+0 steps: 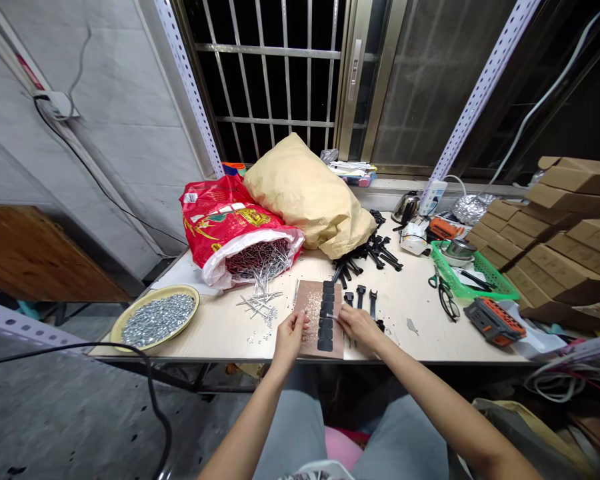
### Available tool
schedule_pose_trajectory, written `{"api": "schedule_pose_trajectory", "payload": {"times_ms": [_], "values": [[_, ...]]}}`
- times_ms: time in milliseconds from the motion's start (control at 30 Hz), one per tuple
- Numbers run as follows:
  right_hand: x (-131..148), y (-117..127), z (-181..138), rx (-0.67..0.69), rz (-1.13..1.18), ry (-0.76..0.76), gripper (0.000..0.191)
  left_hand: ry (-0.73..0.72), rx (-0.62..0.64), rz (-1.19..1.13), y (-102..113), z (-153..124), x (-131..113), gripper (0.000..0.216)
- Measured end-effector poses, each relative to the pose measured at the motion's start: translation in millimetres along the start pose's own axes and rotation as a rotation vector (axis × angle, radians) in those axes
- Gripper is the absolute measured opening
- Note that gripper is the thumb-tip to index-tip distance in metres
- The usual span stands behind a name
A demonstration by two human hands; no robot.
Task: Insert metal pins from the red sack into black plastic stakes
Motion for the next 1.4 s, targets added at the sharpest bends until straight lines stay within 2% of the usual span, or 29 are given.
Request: {"api": "schedule_pose_trajectory", "payload": {"times_ms": [100, 200, 333, 467, 600, 800, 1000, 1233, 1400], "values": [[12.5, -2.6, -2.7, 0.063, 0.104, 0.077, 0.021, -0.013, -0.019, 0.039, 6.6, -0.9, -0.6, 0.046], [19.3, 13.4, 1.1, -0.019, 0.255, 0.024, 0.020, -0.088, 0.021, 0.070, 0.5, -4.1, -13.2, 0.040], [39.3, 28.4, 4.8, -0.086, 0.471, 0.045, 0.019, -0.183, 0.133, 0.051, -17.6, -12.1, -34.1, 0.036], [46.2, 33.7, 2.1, -0.111, 0.554, 0.030, 0.022, -0.180, 0.108, 0.049, -16.9, -16.0, -39.1, 0.029], [52.1, 41.4, -3.4, -0.154, 0.515, 0.062, 0.020, -0.197, 0.085, 0.057, -12.2, -17.8, -42.0, 0.024], [68.9, 49.4, -12.1, -0.218, 0.269, 0.152, 0.021, -0.149, 0.097, -0.001, -12.4, -19.2, -45.1, 0.026], [79.8, 48.2, -13.9, -0.146, 0.094, 0.202, 0.024, -0.160, 0.131, -0.004, -14.8, -20.2, -45.6, 0.024], [75.8, 48.4, -13.5, -0.111, 0.216, 0.154, 0.023, -0.195, 0.138, 0.043, -13.3, -22.4, -49.1, 0.022], [72.5, 47.9, -14.6, -0.102, 0.284, 0.116, 0.021, -0.277, 0.141, 0.099, -13.9, -26.8, -57.6, 0.017]]}}
Point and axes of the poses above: each hand's wrist, its own z-axis towards the middle knuckle, its own y-axis out of the back of the hand, x = y × z, the point moved 10 cm from there along z, towards the middle knuckle, and after that the axes turned 13 degrees about z, right-handed, at the moved point
